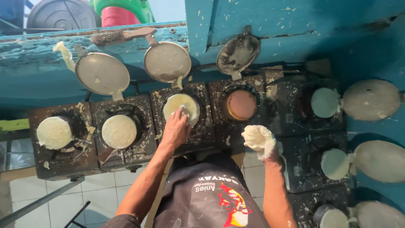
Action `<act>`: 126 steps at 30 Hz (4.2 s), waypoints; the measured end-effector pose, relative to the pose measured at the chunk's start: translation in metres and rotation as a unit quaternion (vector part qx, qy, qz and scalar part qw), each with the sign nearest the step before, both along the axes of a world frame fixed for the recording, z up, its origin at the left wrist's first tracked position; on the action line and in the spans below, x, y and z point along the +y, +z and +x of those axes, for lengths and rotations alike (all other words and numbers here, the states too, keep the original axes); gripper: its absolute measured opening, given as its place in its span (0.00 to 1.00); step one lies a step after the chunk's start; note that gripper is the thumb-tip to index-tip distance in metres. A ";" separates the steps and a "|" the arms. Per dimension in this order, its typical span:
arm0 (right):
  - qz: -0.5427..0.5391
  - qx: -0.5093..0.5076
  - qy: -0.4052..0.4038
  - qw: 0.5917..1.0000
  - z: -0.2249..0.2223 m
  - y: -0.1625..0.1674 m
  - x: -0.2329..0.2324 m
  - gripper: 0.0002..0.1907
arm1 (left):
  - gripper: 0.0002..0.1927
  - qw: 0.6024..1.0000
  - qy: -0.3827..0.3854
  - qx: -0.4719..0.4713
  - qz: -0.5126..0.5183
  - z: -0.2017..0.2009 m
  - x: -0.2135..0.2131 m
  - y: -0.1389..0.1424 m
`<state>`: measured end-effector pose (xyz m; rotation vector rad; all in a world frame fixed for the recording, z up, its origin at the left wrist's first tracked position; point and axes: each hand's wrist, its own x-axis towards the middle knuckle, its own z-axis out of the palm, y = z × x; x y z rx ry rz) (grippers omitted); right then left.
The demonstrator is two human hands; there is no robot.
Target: The person scoops batter by hand from a large basin and pours it into round metal molds on a row of stoves, spreading it as it cooks. They peel the finished cakes off the molds and stack them on a woven tray, repeating the cycle across several burners.
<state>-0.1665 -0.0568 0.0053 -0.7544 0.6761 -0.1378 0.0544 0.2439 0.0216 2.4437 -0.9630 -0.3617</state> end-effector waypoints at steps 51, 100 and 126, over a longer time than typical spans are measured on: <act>-0.835 0.177 0.117 0.508 0.142 -0.049 -0.023 0.25 | 0.23 0.992 -0.106 -0.035 0.066 0.013 0.031 -0.035; -0.819 -0.035 0.303 0.487 0.175 -0.079 0.308 0.29 | 0.19 0.997 -0.020 0.029 -0.074 0.064 0.374 -0.031; -0.828 0.057 0.156 0.536 0.223 -0.041 0.251 0.19 | 0.24 0.959 0.255 -0.080 0.088 0.016 0.259 -0.034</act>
